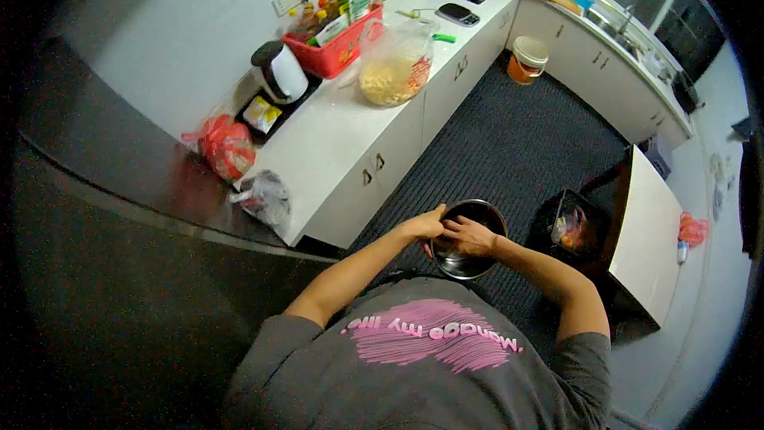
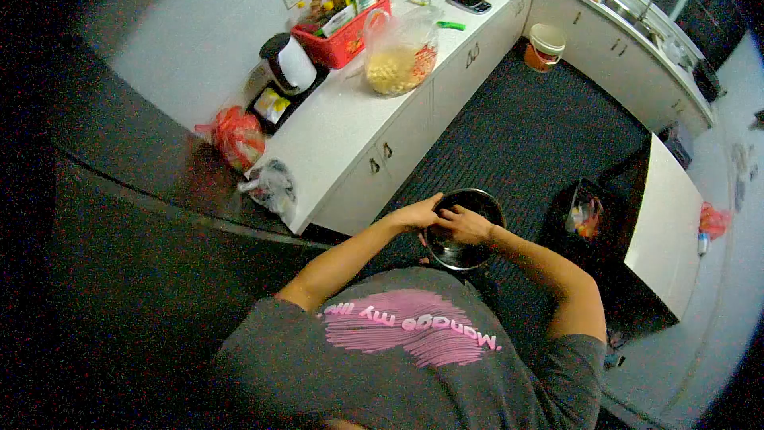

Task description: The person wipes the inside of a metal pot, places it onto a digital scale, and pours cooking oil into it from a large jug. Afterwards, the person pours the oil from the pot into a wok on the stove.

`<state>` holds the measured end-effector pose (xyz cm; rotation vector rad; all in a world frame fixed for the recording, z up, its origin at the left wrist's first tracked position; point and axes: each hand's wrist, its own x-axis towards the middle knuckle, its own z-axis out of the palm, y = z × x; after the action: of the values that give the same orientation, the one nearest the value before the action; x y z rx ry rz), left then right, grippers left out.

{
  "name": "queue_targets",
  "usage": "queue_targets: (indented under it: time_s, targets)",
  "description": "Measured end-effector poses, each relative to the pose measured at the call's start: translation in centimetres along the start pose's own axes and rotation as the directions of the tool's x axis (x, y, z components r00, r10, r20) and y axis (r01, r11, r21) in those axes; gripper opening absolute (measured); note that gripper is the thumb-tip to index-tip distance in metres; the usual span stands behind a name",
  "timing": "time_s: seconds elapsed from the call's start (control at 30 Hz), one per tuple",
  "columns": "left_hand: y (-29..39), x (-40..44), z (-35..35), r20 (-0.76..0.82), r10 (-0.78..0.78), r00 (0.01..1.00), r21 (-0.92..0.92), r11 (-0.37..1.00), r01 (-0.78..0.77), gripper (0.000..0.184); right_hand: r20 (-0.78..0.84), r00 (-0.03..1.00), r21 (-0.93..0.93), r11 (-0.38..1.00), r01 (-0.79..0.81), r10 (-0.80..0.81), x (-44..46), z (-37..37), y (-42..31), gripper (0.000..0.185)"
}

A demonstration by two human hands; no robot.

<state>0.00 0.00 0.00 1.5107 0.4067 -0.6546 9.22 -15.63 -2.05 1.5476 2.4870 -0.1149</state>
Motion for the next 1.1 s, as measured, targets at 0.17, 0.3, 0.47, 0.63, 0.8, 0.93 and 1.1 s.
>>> queue_targets:
  time_s: [0.17, 0.3, 0.47, 0.63, 0.8, 0.93, 1.1]
  targets:
    - [-0.6, -1.1, -0.4, -0.089, 0.004, 0.996, 0.244, 0.97, 0.018, 0.073, -0.065, 0.995, 0.117, 0.991, -0.066, 0.074, -0.4, -0.8, -2.5, 0.051]
    - [0.0, -1.6, 0.9, -0.106, 0.134, 0.985, 0.434, 0.898, -0.076, 0.078, 0.031, 0.999, 0.061, 0.997, 0.037, -0.039, 0.1, 0.5, -2.4, 0.05]
    - [2.8, -4.7, 0.9, -0.167, 0.098, 0.981, 0.479, 0.878, -0.007, 0.079, 0.012, 0.898, 0.168, 0.884, -0.436, 0.441, 1.1, 6.9, -0.6, 0.042]
    - [1.9, -6.4, 0.5, -0.261, 0.078, 0.962, 0.344, 0.939, 0.017, 0.079, 0.131, 0.696, 0.141, 0.681, -0.718, 0.706, 1.8, 6.0, -0.8, 0.024]
    - [0.3, -6.3, 1.5, -0.282, 0.074, 0.956, 0.314, 0.949, 0.019, 0.076, 0.42, 0.506, 0.358, 0.374, -0.855, 0.754, 1.8, -1.5, -3.9, 0.028]
    - [0.6, -7.1, 2.5, -0.326, 0.168, 0.93, 0.514, 0.857, 0.026, 0.072, 0.571, 0.608, 0.74, -0.026, -0.672, 0.552, 1.5, 7.2, -3.3, 0.037]
    - [0.5, -7.1, 3.0, -0.356, 0.312, 0.881, 0.631, 0.775, -0.019, 0.072, 0.472, 0.726, 0.277, -0.866, 0.416, 0.5, 3.9, 12.1, -4.8, 0.044]
